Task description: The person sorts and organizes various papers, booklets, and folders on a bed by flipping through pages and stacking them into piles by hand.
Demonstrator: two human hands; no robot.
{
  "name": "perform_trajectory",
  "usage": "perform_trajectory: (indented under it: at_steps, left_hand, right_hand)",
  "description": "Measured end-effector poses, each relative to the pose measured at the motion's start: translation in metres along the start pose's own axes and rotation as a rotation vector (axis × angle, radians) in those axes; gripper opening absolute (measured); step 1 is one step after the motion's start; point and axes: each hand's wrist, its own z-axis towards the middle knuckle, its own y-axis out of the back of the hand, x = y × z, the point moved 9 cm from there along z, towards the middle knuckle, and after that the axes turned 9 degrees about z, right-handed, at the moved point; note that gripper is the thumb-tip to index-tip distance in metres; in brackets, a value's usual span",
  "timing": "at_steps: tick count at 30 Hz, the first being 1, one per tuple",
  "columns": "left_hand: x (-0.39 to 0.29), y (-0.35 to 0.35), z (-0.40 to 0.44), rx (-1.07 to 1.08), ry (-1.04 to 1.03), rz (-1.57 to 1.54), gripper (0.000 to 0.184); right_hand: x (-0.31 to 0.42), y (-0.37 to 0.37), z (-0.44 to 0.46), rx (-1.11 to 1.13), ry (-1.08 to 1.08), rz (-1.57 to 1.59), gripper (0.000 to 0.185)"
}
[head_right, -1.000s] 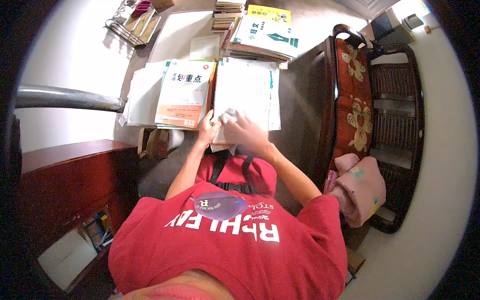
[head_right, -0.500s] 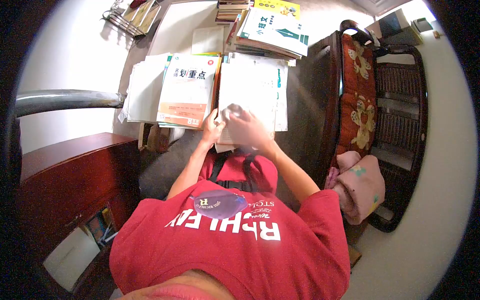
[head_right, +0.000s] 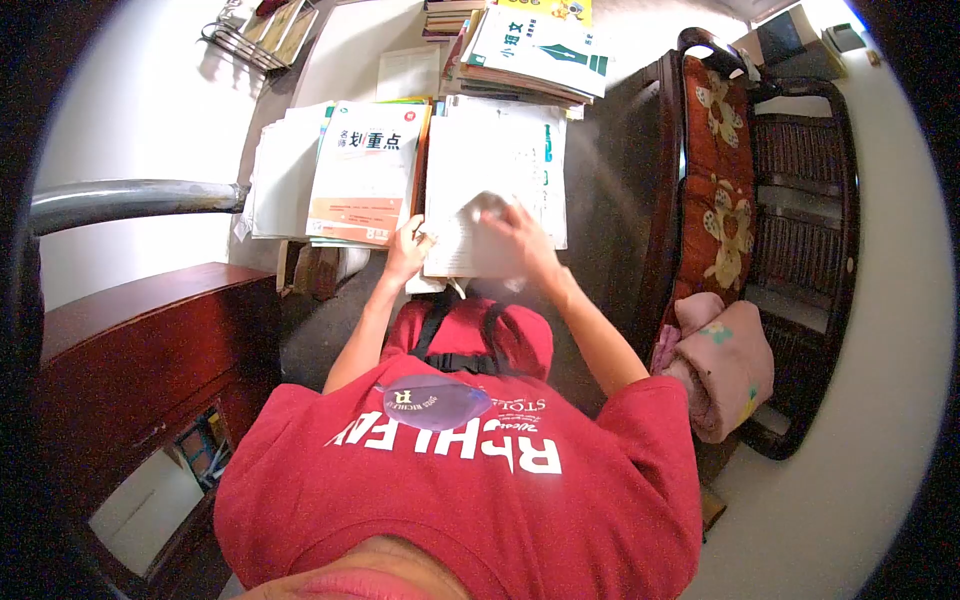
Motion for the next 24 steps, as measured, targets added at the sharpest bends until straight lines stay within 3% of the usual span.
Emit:
perform_trajectory:
  at_steps: [3,5,8,10,13,14,16,17,19,21,23,24]
  left_hand:
    - [-0.011,0.004,-0.002,0.003,-0.013,0.023,0.026]
    - [-0.023,0.010,-0.003,-0.070,-0.079,0.083,0.024]
    - [-0.010,0.003,-0.001,-0.010,-0.026,0.044,0.025]
    - [-0.011,0.004,-0.002,0.002,0.010,0.070,0.027]
    - [-0.007,0.006,-0.002,-0.011,0.028,0.097,0.030]
    - [-0.007,0.005,-0.003,-0.029,0.005,0.095,0.032]
    - [-0.011,0.009,-0.004,-0.063,-0.017,0.156,0.032]
    - [-0.008,0.006,-0.002,-0.041,-0.018,0.141,0.031]
    - [-0.003,0.003,-0.002,-0.023,-0.014,0.122,0.030]
    - [-0.008,0.004,-0.002,-0.052,-0.081,0.035,0.026]
    - [-0.001,0.001,0.001,-0.013,-0.059,0.078,0.023]
    - [-0.004,0.001,0.001,0.023,-0.032,0.123,0.021]
  right_hand:
    - [0.069,0.011,0.003,0.058,0.232,0.077,0.040]
    - [0.064,-0.002,0.006,0.258,0.170,-0.012,0.039]
    - [-0.047,-0.014,0.017,0.061,-0.147,-0.049,0.035]
    - [-0.066,0.008,0.048,-0.118,-0.164,-0.117,0.034]
    - [-0.076,0.002,0.075,-0.186,-0.146,-0.228,0.039]
    - [-0.073,-0.005,0.073,-0.181,-0.141,-0.224,0.039]
    - [-0.046,-0.037,0.060,0.045,0.016,-0.111,0.041]
    - [-0.021,-0.037,0.044,-0.002,0.159,-0.005,0.045]
    - [0.006,-0.047,0.016,0.145,0.126,0.083,0.045]
    - [0.059,-0.030,0.002,0.198,0.299,-0.085,0.041]
    - [0.074,-0.022,-0.005,0.203,0.307,-0.102,0.040]
    - [0.067,-0.016,-0.005,0.187,0.187,-0.064,0.039]
